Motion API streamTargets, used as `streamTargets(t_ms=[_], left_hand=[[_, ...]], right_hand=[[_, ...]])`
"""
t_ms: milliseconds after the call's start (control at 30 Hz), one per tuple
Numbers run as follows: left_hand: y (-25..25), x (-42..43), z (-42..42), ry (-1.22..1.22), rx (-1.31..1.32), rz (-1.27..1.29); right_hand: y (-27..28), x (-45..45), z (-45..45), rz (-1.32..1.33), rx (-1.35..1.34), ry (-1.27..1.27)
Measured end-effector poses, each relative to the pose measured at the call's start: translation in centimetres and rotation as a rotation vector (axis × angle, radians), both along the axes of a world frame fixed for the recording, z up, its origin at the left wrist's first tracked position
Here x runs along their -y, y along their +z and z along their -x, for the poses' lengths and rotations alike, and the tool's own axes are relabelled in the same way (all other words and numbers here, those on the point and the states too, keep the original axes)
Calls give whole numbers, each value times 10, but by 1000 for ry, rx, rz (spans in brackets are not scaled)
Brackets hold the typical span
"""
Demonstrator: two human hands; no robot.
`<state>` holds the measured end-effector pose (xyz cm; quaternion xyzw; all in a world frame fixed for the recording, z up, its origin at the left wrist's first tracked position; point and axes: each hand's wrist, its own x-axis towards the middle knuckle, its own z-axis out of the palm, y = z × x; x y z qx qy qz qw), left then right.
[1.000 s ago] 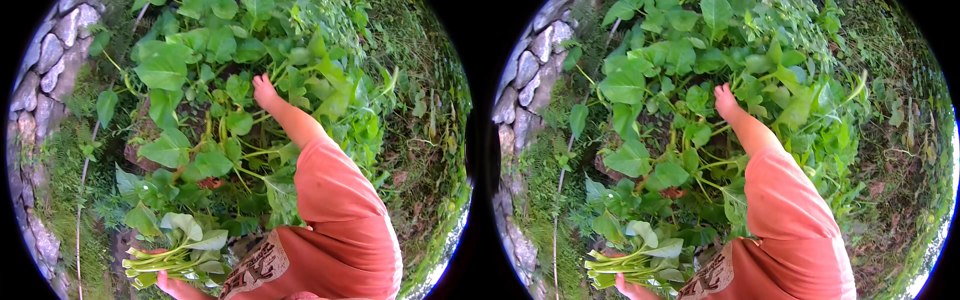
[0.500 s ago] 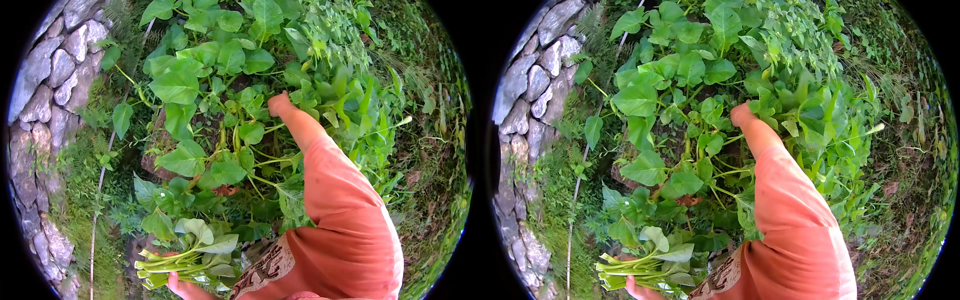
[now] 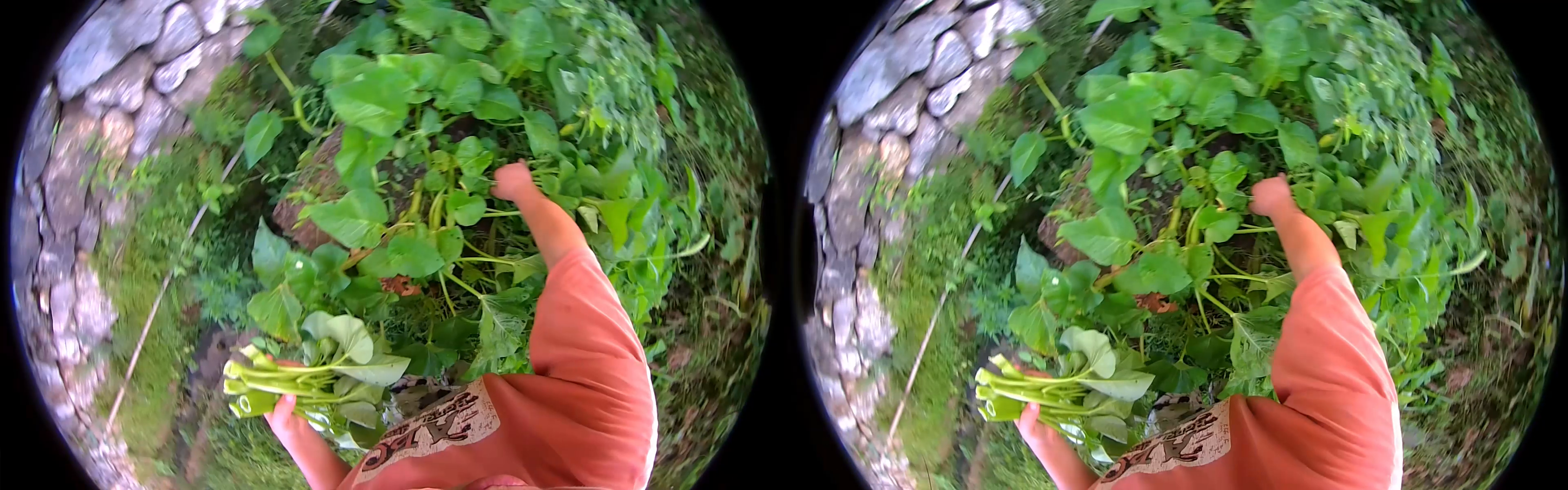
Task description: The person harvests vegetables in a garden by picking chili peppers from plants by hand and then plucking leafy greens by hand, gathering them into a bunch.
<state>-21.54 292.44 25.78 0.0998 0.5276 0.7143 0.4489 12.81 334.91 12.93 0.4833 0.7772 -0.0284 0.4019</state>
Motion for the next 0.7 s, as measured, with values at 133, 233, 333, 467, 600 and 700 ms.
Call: streamTargets(t_ms=[133, 233, 333, 467, 600, 700], left_hand=[[2, 5, 0, -24, 2, -12], [-1, 17, 1, -9, -6, -1], [9, 25, -2, 29, -28, 32], [17, 39, -3, 44, -49, 50], [29, 48, -5, 10, -139, 63], [32, 53, -6, -49, -204, 48]], right_hand=[[7, 8, 8, -19, -6, 5], [10, 9, 14, 3, -20, 42], [1, 9, 12, 6, -149, 145], [7, 11, 19, -59, -122, 178], [21, 21, 31, -111, -64, 186], [41, 29, 29, -138, -81, 183]])
